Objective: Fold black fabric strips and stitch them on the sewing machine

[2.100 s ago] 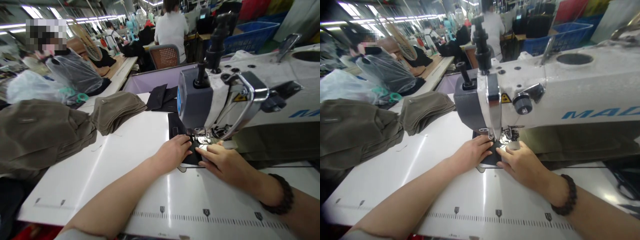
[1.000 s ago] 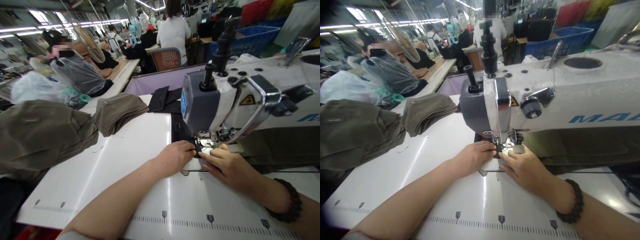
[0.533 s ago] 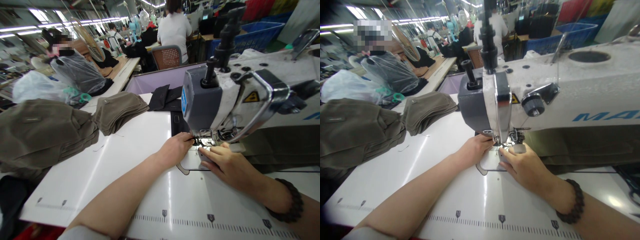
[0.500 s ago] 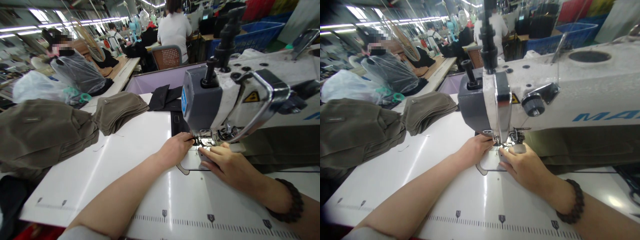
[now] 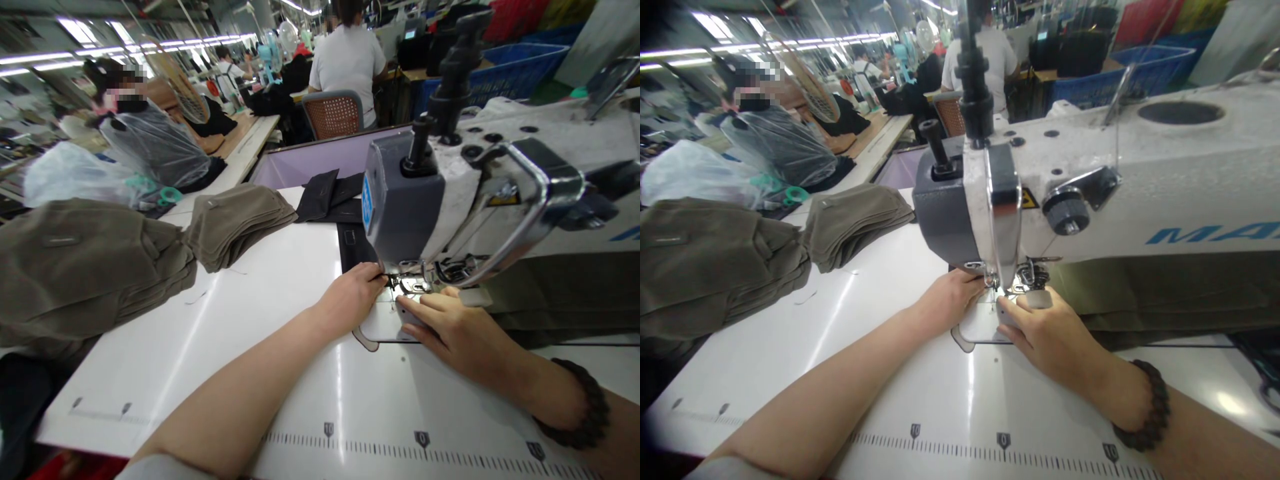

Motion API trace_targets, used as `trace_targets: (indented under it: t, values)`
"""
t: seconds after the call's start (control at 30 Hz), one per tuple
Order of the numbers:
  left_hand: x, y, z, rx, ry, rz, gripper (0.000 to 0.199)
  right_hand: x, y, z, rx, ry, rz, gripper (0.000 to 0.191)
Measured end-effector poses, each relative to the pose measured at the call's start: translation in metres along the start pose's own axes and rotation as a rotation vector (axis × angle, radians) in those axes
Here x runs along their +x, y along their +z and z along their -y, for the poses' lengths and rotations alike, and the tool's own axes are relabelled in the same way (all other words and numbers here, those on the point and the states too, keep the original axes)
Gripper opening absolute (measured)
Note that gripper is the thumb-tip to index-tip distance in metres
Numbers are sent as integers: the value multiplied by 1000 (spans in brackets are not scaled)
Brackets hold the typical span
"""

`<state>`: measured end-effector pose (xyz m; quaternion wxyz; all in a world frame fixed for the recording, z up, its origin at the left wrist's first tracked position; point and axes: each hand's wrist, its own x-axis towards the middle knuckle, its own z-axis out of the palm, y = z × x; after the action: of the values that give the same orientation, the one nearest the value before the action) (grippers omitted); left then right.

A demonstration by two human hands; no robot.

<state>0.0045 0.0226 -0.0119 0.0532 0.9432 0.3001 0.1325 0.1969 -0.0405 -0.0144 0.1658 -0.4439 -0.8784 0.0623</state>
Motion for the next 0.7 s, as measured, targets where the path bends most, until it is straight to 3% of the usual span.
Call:
trace_targets:
  t: [0.13, 0.23, 0.4, 0.7]
  values:
    - [0, -6, -3, 40, -53, 19, 22, 0, -1, 0, -9, -9, -12, 30]
    - [-3, -17, -13, 78, -99, 106, 22, -1, 0, -1, -15, -27, -37, 30]
    - [-13, -31, -33, 48, 7, 264, 23, -4, 2, -5, -4, -60, -41, 32]
    - [-18, -27, -42, 20, 55, 262, 25, -6, -6, -5, 35, -175, -15, 28]
